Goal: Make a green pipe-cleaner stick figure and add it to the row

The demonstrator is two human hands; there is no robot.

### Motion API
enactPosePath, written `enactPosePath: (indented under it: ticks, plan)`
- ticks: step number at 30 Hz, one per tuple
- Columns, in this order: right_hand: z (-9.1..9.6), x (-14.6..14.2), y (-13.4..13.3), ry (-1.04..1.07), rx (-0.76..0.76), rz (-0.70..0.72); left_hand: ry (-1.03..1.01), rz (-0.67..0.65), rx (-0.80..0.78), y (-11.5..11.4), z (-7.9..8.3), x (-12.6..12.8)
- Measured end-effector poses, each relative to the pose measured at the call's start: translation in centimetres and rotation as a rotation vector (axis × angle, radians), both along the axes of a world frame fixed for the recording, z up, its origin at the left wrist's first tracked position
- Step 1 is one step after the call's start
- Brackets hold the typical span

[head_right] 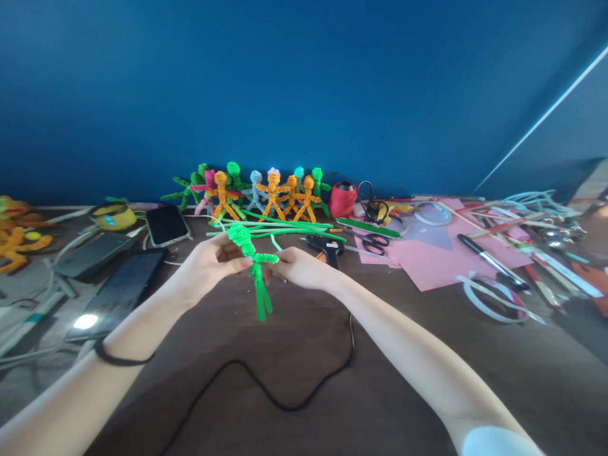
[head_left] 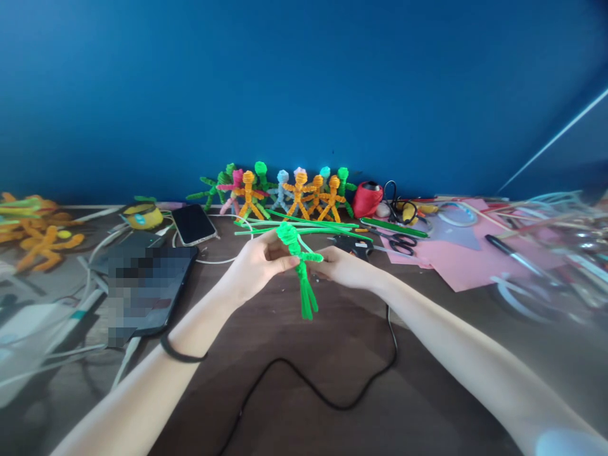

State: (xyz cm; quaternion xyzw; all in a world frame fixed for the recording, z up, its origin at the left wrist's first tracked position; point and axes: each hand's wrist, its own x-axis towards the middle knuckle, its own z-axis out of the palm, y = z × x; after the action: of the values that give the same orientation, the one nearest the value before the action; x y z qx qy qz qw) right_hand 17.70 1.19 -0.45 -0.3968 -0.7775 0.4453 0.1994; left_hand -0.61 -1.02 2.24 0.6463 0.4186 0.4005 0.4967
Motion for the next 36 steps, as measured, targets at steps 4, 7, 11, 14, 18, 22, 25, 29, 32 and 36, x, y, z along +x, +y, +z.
enactPosePath:
  ticks: [4, 7, 11, 14, 18, 22, 25, 29, 32, 36]
  plan:
    - [0.2, -0.3, -0.6, -0.111, 0.123, 0.017, 0.117, 0.09, 0.08, 0.2, -0.5, -0.1]
    - [0.5, -0.6, -1.2, -0.206, 0.198, 0.07, 0.216, 0.131, 0.168, 0.2, -0.8, -0.1]
    - [1.0, -1.0, -2.1, -0.381, 0.277, 0.078, 0.361, 0.158, 0.262, -0.3, -0.8, 0.4]
    - [1.6, -1.1, -2.5, -0.451, 0.293, 0.068, 0.444, 0.154, 0.324, -0.6, -0.8, 0.7]
    - [2.6, -0.7, -2.5, -0.38, 0.299, 0.022, 0.507, 0.14, 0.361, -0.7, -1.0, 0.8]
    - [3.2, 0.0, -2.0, -0.259, 0.318, -0.024, 0.478, 0.093, 0.306, -0.6, -1.0, 0.8]
    - [3.2, 0.3, -1.4, -0.174, 0.31, -0.04, 0.451, 0.062, 0.266, -0.6, -0.9, 0.7]
    - [2.7, 0.4, -0.9, 0.0, 0.291, -0.039, 0.341, -0.005, 0.232, -0.6, -0.9, 0.6]
    - [2.4, 0.3, -0.7, 0.091, 0.294, -0.051, 0.28, -0.024, 0.184, -0.5, -0.9, 0.5]
    - [2.2, 0.1, -0.7, 0.116, 0.275, -0.114, 0.211, -0.03, 0.134, -0.2, -1.0, 0.5]
